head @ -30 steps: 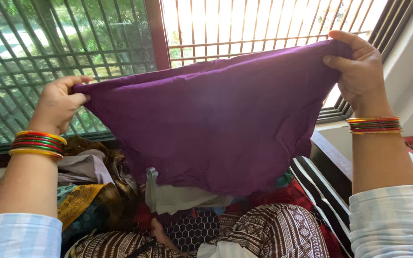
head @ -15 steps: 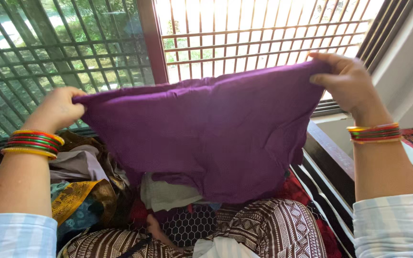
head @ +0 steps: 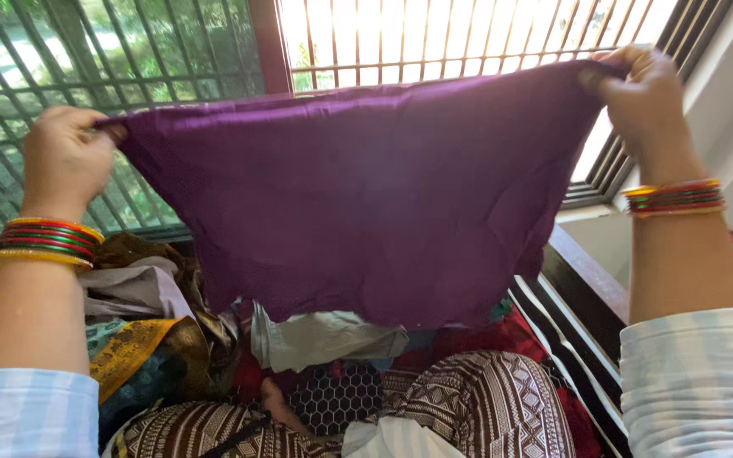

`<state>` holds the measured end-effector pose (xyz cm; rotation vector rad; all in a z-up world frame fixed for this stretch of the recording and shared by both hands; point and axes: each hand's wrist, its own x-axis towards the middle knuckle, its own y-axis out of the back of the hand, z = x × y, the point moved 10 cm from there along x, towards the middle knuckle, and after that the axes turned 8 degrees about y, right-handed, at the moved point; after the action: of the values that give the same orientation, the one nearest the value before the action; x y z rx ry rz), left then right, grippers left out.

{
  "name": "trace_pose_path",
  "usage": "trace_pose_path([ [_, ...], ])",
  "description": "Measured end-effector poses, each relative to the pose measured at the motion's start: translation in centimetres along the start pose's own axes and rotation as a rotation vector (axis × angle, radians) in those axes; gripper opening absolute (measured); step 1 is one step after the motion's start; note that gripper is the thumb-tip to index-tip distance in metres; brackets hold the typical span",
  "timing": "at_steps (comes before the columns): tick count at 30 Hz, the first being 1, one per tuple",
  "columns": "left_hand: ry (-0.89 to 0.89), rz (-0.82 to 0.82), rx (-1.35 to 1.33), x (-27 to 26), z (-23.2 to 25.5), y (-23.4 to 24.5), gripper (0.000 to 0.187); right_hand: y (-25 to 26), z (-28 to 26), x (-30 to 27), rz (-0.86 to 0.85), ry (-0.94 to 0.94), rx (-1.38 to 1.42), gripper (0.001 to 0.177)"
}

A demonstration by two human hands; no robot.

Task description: The person folds a purple garment and places it on a stack of clothes. Then, the person picks up a plaid shirt, lays it flat, and buttons it up.

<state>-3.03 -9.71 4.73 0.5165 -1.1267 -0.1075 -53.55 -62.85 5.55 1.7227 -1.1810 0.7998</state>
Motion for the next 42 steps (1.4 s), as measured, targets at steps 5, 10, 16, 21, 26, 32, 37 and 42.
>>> trace_pose_path([
  [5, 0.372, 0.140, -0.769, 0.9, -1.2, 2.9, 0.013, 2.7, -4.3, 2.2, 0.145, 0.060, 0.360, 0.011],
  [10, 0.580, 0.264, -1.038, 1.3, -2.5, 4.6, 0.016, 4.1, -7.3, 1.0, 0.258, -0.025, 0.628, 0.018],
  [16, 0.183, 0.211, -0.246, 0.7, -2.7, 2.4, 0.025, 1.9, 0.2, -2.5, 0.239, -0.311, 0.513, 0.027],
  [21, 1.088, -0.015, -0.923, -7.5, -11.8, -10.9, 0.017, -3.4, 8.7, -9.0, 0.298, -0.611, 0.318, 0.039],
  [26, 1.091, 0.030, -0.929, -9.8, -8.4, -14.1, 0.019, -6.9, 6.2, -11.5, 0.376, -0.585, 0.199, 0.033],
  [32, 0.525, -0.099, -0.674, -7.3, 6.7, -13.5, 0.025, -13.5, -7.9, -9.2, 0.145, -0.353, 0.083, 0.030],
  [37, 0.311, -0.279, -0.620, -8.4, 18.3, -13.4, 0.025, -21.0, -19.8, -9.9, 0.000, -0.175, 0.322, 0.024],
  [42, 0.287, -0.459, -0.881, -9.5, 22.3, -12.4, 0.023, -23.0, -22.8, -10.5, -0.073, -0.197, 0.470, 0.023],
])
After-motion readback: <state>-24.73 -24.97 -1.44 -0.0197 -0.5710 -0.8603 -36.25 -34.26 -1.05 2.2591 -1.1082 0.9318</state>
